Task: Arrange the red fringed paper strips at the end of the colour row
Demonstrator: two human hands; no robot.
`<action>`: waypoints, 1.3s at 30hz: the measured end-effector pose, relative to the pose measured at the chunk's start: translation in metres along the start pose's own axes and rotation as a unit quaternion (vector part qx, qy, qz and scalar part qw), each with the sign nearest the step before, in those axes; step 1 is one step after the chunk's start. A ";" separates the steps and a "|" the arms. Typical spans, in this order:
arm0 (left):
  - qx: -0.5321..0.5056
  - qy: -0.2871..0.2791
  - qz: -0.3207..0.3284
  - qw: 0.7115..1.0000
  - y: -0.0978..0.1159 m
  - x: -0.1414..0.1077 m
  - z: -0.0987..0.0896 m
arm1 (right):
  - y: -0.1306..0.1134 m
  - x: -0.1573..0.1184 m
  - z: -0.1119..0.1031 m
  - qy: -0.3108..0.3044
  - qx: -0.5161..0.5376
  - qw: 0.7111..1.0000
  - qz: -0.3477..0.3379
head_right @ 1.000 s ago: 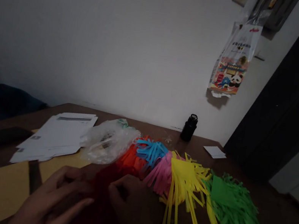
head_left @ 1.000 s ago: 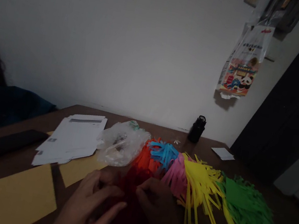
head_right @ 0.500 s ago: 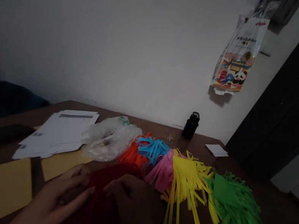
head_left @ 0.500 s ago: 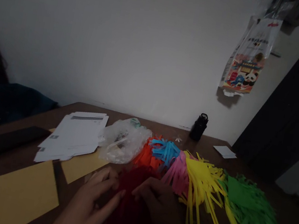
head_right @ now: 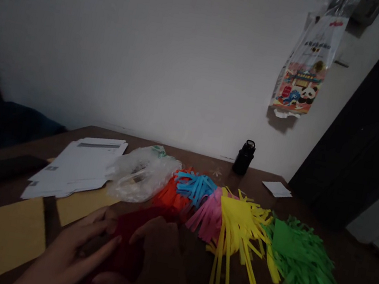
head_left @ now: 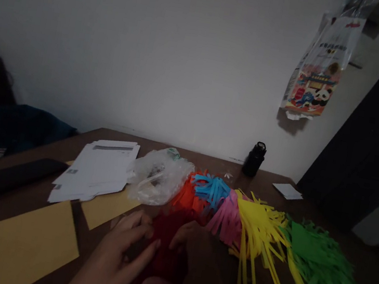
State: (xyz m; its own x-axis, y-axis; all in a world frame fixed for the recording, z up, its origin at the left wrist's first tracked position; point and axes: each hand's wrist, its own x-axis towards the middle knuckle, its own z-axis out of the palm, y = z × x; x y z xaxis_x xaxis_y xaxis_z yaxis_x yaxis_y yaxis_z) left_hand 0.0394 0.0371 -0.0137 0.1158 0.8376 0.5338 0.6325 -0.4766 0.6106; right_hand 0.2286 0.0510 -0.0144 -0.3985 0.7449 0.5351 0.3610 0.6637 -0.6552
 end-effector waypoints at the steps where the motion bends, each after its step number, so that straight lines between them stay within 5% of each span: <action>1: 0.006 -0.003 0.002 1.000 0.000 0.000 0.000 | -0.001 -0.001 0.002 0.003 -0.003 1.000 -0.023; 17: 0.016 0.005 0.006 1.000 0.000 0.001 0.001 | -0.011 0.005 -0.007 -0.032 0.027 0.997 0.072; 39: 0.006 0.000 0.004 1.000 -0.002 0.000 0.001 | 0.002 0.012 -0.006 -0.010 0.064 0.996 0.061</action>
State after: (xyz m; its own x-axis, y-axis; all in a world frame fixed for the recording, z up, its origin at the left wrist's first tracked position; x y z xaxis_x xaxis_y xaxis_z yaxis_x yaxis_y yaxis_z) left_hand 0.0393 0.0380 -0.0155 0.1218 0.8339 0.5383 0.6400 -0.4805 0.5997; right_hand 0.2300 0.0616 -0.0065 -0.3759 0.8172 0.4370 0.2988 0.5532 -0.7776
